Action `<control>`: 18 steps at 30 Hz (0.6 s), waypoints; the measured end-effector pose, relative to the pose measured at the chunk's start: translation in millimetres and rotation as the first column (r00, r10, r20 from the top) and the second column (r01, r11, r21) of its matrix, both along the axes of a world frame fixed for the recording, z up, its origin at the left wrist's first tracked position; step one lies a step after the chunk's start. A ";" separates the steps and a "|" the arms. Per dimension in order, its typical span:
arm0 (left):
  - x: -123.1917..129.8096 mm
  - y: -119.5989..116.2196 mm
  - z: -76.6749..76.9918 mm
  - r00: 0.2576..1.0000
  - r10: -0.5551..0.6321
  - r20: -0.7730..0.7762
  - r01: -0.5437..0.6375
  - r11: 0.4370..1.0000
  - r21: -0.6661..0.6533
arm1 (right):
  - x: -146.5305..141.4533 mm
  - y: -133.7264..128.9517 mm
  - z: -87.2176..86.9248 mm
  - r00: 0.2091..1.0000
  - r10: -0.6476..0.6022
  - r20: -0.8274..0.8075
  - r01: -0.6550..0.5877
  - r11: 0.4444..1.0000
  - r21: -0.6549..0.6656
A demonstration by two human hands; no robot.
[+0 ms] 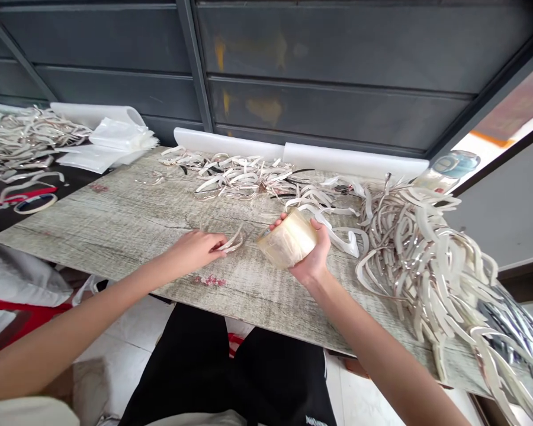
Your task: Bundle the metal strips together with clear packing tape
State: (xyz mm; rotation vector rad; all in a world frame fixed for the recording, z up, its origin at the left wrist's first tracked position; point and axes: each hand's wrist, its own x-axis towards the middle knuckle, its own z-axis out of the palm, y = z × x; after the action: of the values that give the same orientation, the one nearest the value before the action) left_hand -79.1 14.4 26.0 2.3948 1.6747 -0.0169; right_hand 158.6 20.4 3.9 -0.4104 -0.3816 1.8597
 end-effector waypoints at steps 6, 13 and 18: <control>-47.0 -13.9 10.6 0.980 0.116 0.163 -0.064 0.953 -0.297 | -2.2 -0.7 -0.6 0.999 0.047 0.002 -0.047 0.998 0.042; -60.2 -12.7 21.3 0.997 0.075 -0.022 -0.078 0.968 -0.237 | -2.8 -2.2 1.4 1.000 0.023 0.019 -0.023 0.999 0.035; -37.6 -12.9 26.4 0.959 0.269 0.093 -0.257 0.958 -0.124 | -1.6 -0.3 1.2 0.999 0.052 -0.003 -0.051 0.998 0.046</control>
State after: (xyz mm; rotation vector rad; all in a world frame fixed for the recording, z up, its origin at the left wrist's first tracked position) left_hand -116.7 1.5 52.4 2.0382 1.8739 0.0616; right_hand 157.0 20.1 5.1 -0.3688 -0.4352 1.8978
